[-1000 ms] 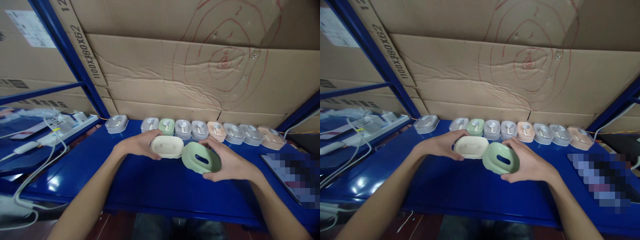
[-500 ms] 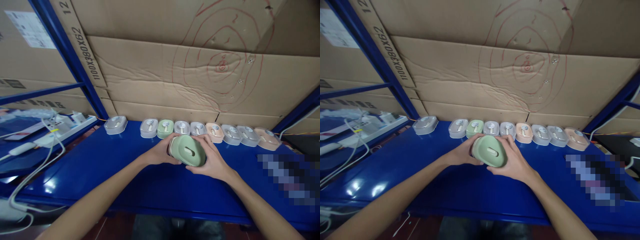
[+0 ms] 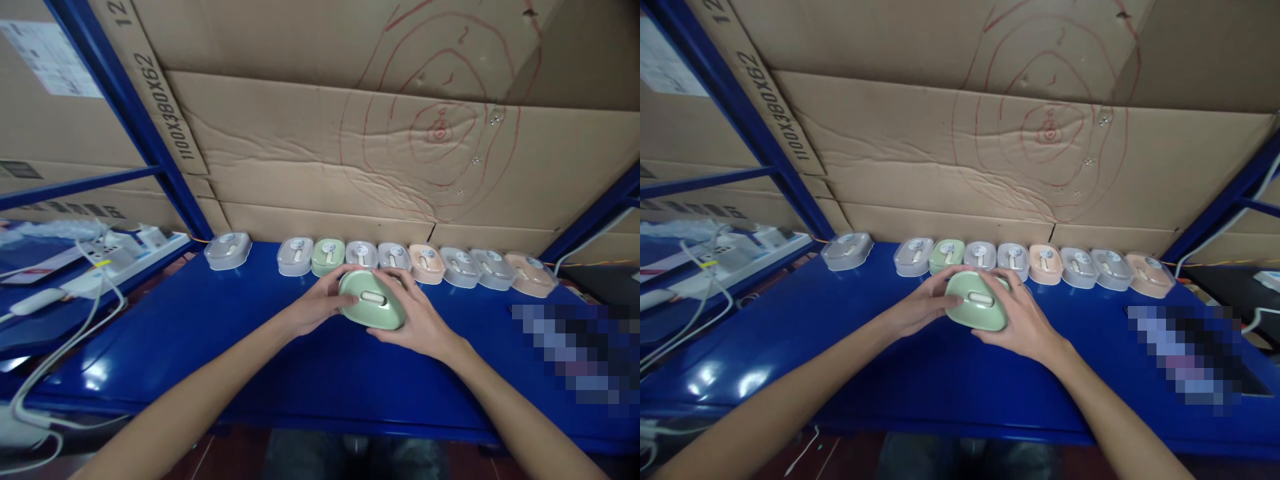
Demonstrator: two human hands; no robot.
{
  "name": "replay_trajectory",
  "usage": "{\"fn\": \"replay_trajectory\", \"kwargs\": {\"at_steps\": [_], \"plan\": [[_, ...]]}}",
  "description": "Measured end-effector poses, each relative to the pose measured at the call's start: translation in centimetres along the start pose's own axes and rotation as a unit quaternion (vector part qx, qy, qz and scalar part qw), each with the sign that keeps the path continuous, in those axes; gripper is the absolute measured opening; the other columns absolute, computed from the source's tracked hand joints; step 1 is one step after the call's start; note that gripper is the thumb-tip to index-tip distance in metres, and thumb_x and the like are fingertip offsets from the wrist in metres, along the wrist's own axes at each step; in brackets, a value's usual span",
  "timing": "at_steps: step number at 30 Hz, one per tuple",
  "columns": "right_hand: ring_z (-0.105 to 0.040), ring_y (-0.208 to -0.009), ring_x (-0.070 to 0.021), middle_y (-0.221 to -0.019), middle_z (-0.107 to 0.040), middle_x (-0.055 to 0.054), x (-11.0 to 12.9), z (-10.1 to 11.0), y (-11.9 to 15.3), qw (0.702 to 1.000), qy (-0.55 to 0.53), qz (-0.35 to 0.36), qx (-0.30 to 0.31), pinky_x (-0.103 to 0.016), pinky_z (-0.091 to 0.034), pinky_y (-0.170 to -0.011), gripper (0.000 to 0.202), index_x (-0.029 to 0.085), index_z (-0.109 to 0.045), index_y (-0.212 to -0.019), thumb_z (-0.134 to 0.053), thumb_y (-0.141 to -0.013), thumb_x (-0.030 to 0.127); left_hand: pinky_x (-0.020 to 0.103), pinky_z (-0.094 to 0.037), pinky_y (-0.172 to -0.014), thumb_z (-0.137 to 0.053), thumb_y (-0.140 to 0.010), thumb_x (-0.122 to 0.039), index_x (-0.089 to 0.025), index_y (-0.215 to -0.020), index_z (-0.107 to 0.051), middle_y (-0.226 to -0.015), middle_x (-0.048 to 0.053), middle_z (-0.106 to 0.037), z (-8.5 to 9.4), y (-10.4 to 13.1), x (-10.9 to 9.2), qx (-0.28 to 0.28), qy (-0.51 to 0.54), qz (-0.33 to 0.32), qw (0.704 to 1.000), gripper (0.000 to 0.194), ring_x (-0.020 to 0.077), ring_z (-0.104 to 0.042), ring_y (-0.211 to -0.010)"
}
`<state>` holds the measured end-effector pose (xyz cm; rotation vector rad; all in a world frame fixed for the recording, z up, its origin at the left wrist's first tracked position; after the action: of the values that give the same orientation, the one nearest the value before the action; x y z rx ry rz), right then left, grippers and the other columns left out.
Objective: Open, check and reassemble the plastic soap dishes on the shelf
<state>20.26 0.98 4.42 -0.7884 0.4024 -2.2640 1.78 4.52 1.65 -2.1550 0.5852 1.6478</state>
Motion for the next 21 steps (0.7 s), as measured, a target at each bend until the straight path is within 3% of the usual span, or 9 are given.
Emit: {"fn": "replay_trajectory", "kwargs": {"at_steps": [5, 8, 11, 15, 21], "plan": [[-0.051, -0.153, -0.0422, -0.164, -0.050, -0.015, -0.5, 0.8, -0.1, 0.996, -0.057, -0.027, -0.058, -0.067, -0.045, -0.126, 0.097, 0.036, -0.040, -0.169, -0.088, -0.088, 0.057, 0.030, -0.051, -0.079, -0.094, -0.076, -0.020, -0.028, -0.140, -0.069, -0.134, 0.008, -0.072, 0.7, -0.2, -0.4, -0.025, -0.007, -0.007, 1.000, 0.069, 0.0251, -0.069, -0.112], [-0.067, -0.136, -0.0363, -0.149, -0.067, -0.014, -2.0, 1.1, -0.1, 0.971, -0.187, -0.113, -0.096, -0.058, -0.058, -0.112, 0.068, 0.031, -0.053, -0.158, -0.074, -0.099, 0.060, 0.033, -0.051, -0.085, -0.094, -0.079, -0.024, -0.024, -0.135, -0.073, -0.125, 0.009, -0.076, 0.6, -0.2, -0.6, -0.018, -0.004, -0.011, 1.000, 0.060, 0.0261, -0.070, -0.110], [-0.076, -0.105, -0.0299, -0.117, -0.079, -0.010, -3.0, 0.2, -0.1, 0.937, -0.294, -0.177, -0.056, -0.045, -0.066, -0.087, 0.051, 0.026, -0.069, -0.130, -0.072, -0.098, 0.066, 0.033, -0.050, -0.084, -0.095, -0.080, -0.027, -0.021, -0.129, -0.075, -0.116, 0.008, -0.078, 0.3, -0.2, -0.9, -0.009, -0.003, -0.022, 1.000, 0.053, 0.0245, -0.071, -0.103], [-0.072, -0.082, -0.0240, -0.095, -0.078, -0.005, -3.4, -0.2, -0.2, 0.922, -0.327, -0.202, -0.048, -0.037, -0.061, -0.070, 0.048, 0.024, -0.071, -0.102, -0.080, -0.091, 0.070, 0.031, -0.050, -0.080, -0.096, -0.078, -0.027, -0.020, -0.122, -0.076, -0.109, 0.007, -0.078, 0.2, -0.3, -0.9, -0.005, 0.001, -0.028, 1.000, 0.049, 0.0224, -0.070, -0.097], [-0.071, -0.080, -0.0243, -0.089, -0.077, -0.004, -3.2, -0.5, -0.2, 0.918, -0.335, -0.206, -0.046, -0.036, -0.058, -0.069, 0.049, 0.024, -0.072, -0.100, -0.083, -0.087, 0.070, 0.028, -0.049, -0.076, -0.097, -0.077, -0.029, -0.019, -0.111, -0.076, -0.103, 0.005, -0.077, 0.4, -0.4, -0.5, -0.008, -0.006, -0.006, 1.000, 0.042, 0.0199, -0.070, -0.092]]}}
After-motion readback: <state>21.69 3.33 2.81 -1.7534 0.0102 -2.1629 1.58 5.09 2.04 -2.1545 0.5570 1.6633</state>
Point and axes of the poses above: each hand's wrist, its own y-axis away from the middle knuckle, its own z-axis out of the back of the hand, x = y × z, the point moved 7 cm from there along -y, towards the middle knuckle
